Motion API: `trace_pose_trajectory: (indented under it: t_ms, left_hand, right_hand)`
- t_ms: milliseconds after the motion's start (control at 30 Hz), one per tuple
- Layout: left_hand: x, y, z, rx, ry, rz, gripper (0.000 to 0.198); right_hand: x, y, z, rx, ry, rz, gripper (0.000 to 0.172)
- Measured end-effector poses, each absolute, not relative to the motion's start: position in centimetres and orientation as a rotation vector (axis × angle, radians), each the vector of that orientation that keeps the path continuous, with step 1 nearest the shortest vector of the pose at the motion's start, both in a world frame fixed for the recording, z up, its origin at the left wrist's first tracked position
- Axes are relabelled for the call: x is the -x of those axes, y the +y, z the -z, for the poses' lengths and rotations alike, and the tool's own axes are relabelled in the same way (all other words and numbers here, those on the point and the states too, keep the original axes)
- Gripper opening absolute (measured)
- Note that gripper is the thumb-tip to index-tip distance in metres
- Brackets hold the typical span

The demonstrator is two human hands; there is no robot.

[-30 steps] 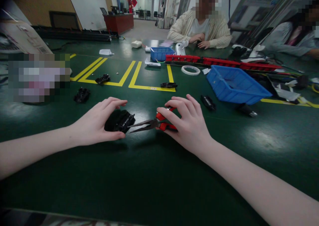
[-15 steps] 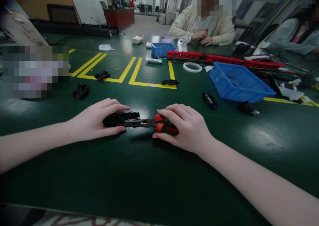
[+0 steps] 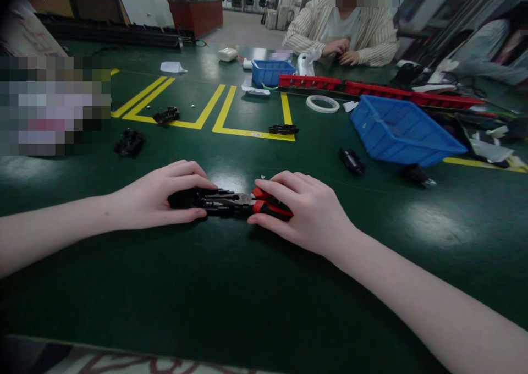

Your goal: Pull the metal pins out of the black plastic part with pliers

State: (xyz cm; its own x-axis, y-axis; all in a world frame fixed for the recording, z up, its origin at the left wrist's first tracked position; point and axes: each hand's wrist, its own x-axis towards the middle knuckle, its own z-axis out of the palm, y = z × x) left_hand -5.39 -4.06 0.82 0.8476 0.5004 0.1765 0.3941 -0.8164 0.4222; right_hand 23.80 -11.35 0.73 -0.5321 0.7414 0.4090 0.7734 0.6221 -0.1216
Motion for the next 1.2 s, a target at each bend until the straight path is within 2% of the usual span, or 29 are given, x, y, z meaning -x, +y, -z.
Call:
trace_pose_trajectory:
  t_ms: [633, 967, 1200]
  left_hand:
    - [5.4, -4.0, -0.3, -2.728, 0.622, -0.471, 0.034]
    - [5.6, -3.9, 0.0, -2.660, 0.591, -0.445, 0.036]
    - [5.5, -3.5, 0.4, -2.611, 0.524, -0.359, 0.037]
  right_hand:
    - [-22.7, -12.1, -1.6, 1.258, -2.432, 0.010, 0.036]
    - [-23.1, -11.6, -1.5, 1.152, -2.580, 0.321, 0.038]
    - [-23.8, -9.9, -1.0, 1.034, -2.643, 0.484, 0.032]
